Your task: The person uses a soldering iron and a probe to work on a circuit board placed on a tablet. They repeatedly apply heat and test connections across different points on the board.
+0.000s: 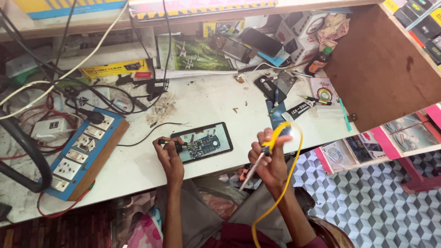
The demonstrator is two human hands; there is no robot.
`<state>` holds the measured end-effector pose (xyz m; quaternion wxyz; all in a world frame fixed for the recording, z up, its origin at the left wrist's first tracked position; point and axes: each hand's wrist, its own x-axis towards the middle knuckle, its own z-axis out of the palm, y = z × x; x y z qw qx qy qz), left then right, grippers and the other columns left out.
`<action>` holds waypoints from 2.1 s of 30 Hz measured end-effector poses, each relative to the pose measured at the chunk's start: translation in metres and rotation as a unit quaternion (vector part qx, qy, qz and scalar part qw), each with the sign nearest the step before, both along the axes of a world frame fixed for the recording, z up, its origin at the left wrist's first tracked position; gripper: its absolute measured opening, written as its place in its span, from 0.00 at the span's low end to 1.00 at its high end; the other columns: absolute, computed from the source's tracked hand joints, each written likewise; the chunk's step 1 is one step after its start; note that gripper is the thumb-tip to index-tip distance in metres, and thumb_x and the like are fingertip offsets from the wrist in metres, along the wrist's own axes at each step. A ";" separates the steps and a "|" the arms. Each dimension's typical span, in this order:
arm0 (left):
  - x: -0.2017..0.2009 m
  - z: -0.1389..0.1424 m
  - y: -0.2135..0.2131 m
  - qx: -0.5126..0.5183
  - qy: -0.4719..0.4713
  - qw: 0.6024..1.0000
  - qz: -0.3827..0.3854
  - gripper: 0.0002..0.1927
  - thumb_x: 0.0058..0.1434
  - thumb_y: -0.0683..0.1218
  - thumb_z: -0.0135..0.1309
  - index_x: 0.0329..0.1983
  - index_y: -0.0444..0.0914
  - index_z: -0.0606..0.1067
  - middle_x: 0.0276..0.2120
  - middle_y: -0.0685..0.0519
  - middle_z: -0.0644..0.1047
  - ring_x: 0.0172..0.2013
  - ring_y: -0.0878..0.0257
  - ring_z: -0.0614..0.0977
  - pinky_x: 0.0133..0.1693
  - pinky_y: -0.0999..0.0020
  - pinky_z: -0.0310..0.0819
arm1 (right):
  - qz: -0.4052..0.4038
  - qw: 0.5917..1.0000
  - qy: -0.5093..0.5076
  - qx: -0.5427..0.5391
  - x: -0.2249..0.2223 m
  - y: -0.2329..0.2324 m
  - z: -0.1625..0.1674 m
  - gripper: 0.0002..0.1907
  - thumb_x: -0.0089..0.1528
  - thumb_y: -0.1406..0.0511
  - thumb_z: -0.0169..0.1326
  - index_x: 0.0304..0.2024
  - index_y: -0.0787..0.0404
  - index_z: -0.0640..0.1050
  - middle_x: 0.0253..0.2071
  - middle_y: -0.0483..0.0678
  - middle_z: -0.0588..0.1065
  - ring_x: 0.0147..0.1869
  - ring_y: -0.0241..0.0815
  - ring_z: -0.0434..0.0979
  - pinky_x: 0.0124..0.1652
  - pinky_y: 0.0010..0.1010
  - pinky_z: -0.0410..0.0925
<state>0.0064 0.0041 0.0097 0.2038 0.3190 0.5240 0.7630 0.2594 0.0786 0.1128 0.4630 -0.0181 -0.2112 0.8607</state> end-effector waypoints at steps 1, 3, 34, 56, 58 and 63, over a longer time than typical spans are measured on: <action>0.000 -0.001 0.001 0.000 -0.002 1.000 0.001 0.08 0.77 0.46 0.42 0.51 0.38 0.59 0.36 0.47 0.77 0.40 0.64 0.75 0.51 0.68 0.65 | -0.014 1.000 -0.027 0.006 -0.001 0.004 -0.005 0.22 0.68 0.46 0.48 0.38 0.57 0.70 0.26 0.39 0.61 0.22 0.28 0.60 0.24 0.21 0.57; 0.001 -0.002 0.002 0.001 -0.007 1.000 0.005 0.09 0.77 0.47 0.42 0.52 0.38 0.59 0.36 0.47 0.78 0.40 0.64 0.75 0.50 0.68 0.65 | -0.038 0.996 -0.081 0.017 -0.003 0.016 -0.017 0.25 0.72 0.44 0.42 0.34 0.56 0.68 0.24 0.40 0.59 0.18 0.30 0.57 0.20 0.23 0.55; 0.005 0.007 -0.009 0.015 -0.017 1.000 -0.015 0.10 0.77 0.47 0.44 0.53 0.38 0.60 0.35 0.47 0.77 0.41 0.64 0.76 0.53 0.68 0.66 | -0.330 0.870 -0.362 0.062 -0.041 0.030 -0.096 0.18 0.72 0.56 0.50 0.33 0.61 0.67 0.19 0.44 0.64 0.15 0.33 0.63 0.19 0.25 0.60; 0.005 0.026 -0.012 0.003 -0.012 1.000 -0.005 0.10 0.77 0.46 0.45 0.53 0.37 0.61 0.36 0.46 0.78 0.41 0.64 0.76 0.52 0.68 0.65 | -0.404 0.809 -0.408 0.124 -0.057 0.007 -0.094 0.15 0.72 0.65 0.51 0.31 0.60 0.65 0.20 0.45 0.67 0.17 0.30 0.62 0.20 0.22 0.58; 0.004 0.026 -0.012 0.005 -0.009 1.000 -0.005 0.10 0.78 0.46 0.45 0.53 0.37 0.61 0.36 0.46 0.78 0.41 0.63 0.77 0.52 0.68 0.65 | -0.409 0.809 -0.404 0.124 -0.058 0.008 -0.095 0.15 0.72 0.66 0.51 0.30 0.60 0.65 0.19 0.44 0.67 0.17 0.29 0.62 0.20 0.21 0.57; 0.000 0.019 -0.012 0.030 -0.068 0.997 -0.012 0.10 0.76 0.46 0.44 0.54 0.37 0.60 0.38 0.44 0.78 0.41 0.64 0.76 0.49 0.70 0.66 | -0.416 0.809 -0.395 0.129 -0.060 0.008 -0.100 0.15 0.72 0.67 0.51 0.30 0.61 0.65 0.19 0.44 0.67 0.17 0.28 0.62 0.19 0.21 0.56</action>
